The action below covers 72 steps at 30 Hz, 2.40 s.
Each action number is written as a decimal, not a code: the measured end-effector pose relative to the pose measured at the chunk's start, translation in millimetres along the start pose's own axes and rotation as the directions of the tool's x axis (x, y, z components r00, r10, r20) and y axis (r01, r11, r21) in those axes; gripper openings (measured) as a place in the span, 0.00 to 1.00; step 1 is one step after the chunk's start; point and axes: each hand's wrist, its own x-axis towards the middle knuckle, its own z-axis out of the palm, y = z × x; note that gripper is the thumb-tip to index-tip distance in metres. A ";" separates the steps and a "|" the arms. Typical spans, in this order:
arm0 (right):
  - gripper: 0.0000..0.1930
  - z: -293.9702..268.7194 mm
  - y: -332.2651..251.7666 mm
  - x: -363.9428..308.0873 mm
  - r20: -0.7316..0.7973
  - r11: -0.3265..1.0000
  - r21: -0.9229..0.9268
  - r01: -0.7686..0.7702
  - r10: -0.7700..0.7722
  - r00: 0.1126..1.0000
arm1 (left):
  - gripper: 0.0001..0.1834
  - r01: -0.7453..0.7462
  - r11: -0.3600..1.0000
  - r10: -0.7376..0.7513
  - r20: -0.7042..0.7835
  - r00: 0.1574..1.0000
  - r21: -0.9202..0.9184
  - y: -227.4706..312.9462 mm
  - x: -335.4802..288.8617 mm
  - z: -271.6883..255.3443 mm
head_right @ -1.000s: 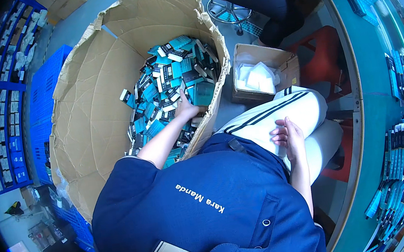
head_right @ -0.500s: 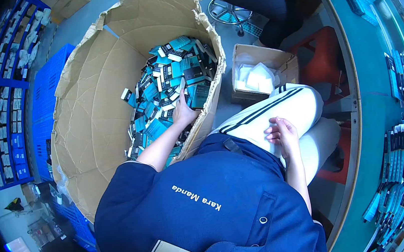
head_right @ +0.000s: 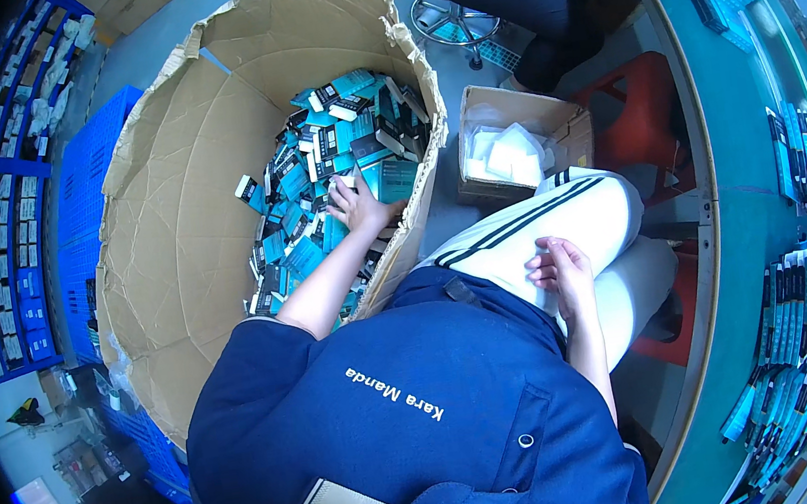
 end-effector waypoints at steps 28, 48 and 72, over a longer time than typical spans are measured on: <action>0.16 -8.1 4.0 11.3 0.042 0.999 0.035 -0.006 0.005 0.999 | 0.36 -0.029 0.465 0.313 0.134 0.940 -0.885 -97.9 51.9 -132.5; 0.15 -3.1 4.2 9.6 0.032 1.000 0.017 0.021 -0.022 0.999 | 0.74 -0.061 0.866 0.234 0.295 0.926 -0.496 -122.9 42.5 28.3; 0.14 -6.9 5.5 13.5 0.026 1.000 -0.003 0.014 -0.014 1.000 | 0.56 -0.221 0.957 0.254 0.176 0.951 -0.185 -14.7 36.2 7.7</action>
